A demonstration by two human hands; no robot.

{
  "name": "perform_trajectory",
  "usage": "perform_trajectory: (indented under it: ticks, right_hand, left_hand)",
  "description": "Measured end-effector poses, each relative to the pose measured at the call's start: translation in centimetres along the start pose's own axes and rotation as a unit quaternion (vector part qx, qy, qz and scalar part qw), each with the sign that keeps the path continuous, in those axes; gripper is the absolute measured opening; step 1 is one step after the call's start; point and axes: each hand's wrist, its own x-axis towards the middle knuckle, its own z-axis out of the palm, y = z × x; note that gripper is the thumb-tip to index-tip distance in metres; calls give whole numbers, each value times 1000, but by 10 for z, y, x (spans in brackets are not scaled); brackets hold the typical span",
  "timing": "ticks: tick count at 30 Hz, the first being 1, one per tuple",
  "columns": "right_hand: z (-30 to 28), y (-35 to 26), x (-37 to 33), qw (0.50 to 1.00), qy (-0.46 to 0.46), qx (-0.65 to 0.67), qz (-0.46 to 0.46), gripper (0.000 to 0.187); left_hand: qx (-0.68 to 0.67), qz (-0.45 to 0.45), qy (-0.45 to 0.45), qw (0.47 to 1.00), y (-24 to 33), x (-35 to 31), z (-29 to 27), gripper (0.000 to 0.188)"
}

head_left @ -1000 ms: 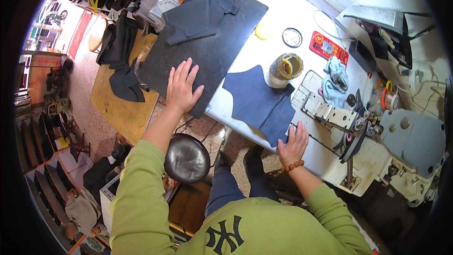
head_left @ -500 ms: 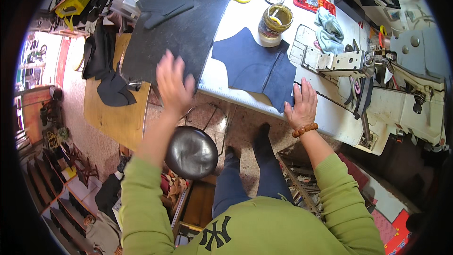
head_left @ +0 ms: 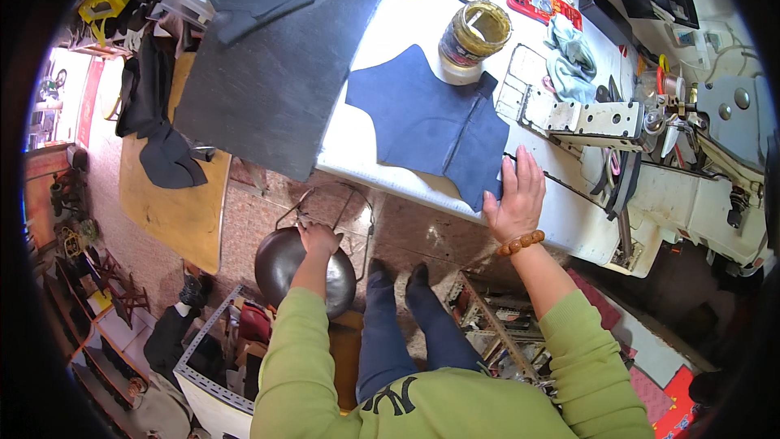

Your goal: The person organizes a sewing workspace by moving a red power bank, a smartphone, a measuring tape, and a cloth. They fold a dark fabric piece and place it on the table, then wipe the sewing machine surface with a cloth. The person also handles a small container and a plastic bag, placing items on a nearby shelf.

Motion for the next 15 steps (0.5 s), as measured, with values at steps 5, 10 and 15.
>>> perform_trajectory:
  ticks: [5,10,15]
  right_hand:
    - [0,1,-2,1000,-7,2,-1,65]
    - [0,0,-1,1000,-8,6,0,66]
    - [0,0,0,1000,3,4,-10,66]
  left_hand:
    - [67,85,56,993,50,4,32,47]
    - [61,248,91,962,174,-22,71,42]
    - [236,432,-16,870,309,-96,78,43]
